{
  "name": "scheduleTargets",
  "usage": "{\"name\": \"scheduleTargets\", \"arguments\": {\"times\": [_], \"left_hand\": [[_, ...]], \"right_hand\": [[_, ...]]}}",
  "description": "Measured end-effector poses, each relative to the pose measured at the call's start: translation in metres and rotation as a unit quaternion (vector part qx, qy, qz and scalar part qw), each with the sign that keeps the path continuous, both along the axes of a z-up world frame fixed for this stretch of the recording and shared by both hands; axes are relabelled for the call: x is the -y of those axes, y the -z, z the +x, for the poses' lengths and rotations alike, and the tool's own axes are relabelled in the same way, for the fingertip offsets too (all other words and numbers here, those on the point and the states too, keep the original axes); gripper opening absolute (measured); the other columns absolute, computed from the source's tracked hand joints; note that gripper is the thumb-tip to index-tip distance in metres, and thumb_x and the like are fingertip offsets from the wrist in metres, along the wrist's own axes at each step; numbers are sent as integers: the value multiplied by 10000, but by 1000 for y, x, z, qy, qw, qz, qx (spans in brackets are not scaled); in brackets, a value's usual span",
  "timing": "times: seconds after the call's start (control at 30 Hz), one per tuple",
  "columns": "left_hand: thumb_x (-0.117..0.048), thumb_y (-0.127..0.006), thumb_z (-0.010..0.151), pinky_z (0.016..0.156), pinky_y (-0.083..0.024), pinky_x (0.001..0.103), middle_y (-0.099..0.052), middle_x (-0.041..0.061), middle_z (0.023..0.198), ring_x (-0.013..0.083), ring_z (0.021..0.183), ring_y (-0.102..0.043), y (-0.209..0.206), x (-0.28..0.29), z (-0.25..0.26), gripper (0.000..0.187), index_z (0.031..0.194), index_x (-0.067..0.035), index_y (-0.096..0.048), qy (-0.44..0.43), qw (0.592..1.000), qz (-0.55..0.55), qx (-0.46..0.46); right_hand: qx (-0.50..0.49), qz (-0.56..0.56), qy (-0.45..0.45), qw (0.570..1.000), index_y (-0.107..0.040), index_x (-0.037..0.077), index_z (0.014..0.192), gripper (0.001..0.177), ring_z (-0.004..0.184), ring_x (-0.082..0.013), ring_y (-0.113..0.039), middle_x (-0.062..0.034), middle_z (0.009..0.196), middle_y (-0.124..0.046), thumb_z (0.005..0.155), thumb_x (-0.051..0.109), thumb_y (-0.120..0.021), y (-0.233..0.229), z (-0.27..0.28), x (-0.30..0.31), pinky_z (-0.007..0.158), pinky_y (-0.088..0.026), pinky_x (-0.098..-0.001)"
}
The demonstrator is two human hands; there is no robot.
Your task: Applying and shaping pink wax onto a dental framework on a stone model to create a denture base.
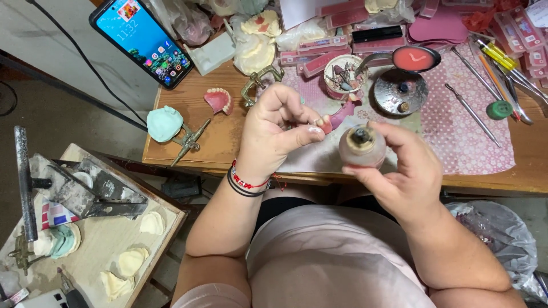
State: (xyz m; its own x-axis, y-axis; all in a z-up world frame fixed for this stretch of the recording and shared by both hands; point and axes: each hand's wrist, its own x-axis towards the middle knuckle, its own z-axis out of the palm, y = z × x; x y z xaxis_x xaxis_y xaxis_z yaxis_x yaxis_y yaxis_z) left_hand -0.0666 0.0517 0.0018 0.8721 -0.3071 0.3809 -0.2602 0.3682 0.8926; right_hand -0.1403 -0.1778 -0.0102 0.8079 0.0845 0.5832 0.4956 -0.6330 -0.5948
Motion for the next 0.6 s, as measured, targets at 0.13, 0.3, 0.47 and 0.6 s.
{"name": "scheduleTargets", "arguments": {"times": [0.13, 0.3, 0.47, 0.6], "left_hand": [[72, -768, 869, 920, -607, 376, -738, 157, 882, 256, 944, -749, -1, 2, 0, 452, 965, -155, -388, 14, 999, -27, -34], [62, -775, 874, 836, -645, 357, -741, 190, 915, 257, 969, -747, 1, 2, 0, 470, 955, -147, -362, 29, 997, -47, -57], [42, -786, 870, 863, -643, 378, -744, 176, 908, 243, 957, -749, 0, 3, 0, 473, 939, -150, -359, 32, 996, -59, -59], [59, -781, 867, 888, -631, 370, -748, 178, 908, 257, 947, -755, 1, 3, 1, 476, 941, -153, -361, 30, 997, -54, -54]], "right_hand": [[-12, 19, 15, 1000, -641, -46, 1313, 607, 1095, -236, -683, -145, 1233, -719, 843, 226, -912, -10, -1, -1, 1000, -501, -340], [-8, -3, 2, 1000, -661, -27, 1285, 602, 1061, -254, -702, -145, 1204, -725, 828, 281, -906, -4, -5, -1, 970, -511, -348], [-15, 14, 10, 1000, -660, -33, 1283, 574, 1085, -241, -699, -153, 1227, -725, 836, 219, -915, -11, -5, -1, 987, -510, -332], [-27, 42, 16, 999, -644, -37, 1291, 549, 1064, -213, -675, -141, 1193, -722, 856, 181, -899, -11, -5, 1, 983, -498, -315]]}}
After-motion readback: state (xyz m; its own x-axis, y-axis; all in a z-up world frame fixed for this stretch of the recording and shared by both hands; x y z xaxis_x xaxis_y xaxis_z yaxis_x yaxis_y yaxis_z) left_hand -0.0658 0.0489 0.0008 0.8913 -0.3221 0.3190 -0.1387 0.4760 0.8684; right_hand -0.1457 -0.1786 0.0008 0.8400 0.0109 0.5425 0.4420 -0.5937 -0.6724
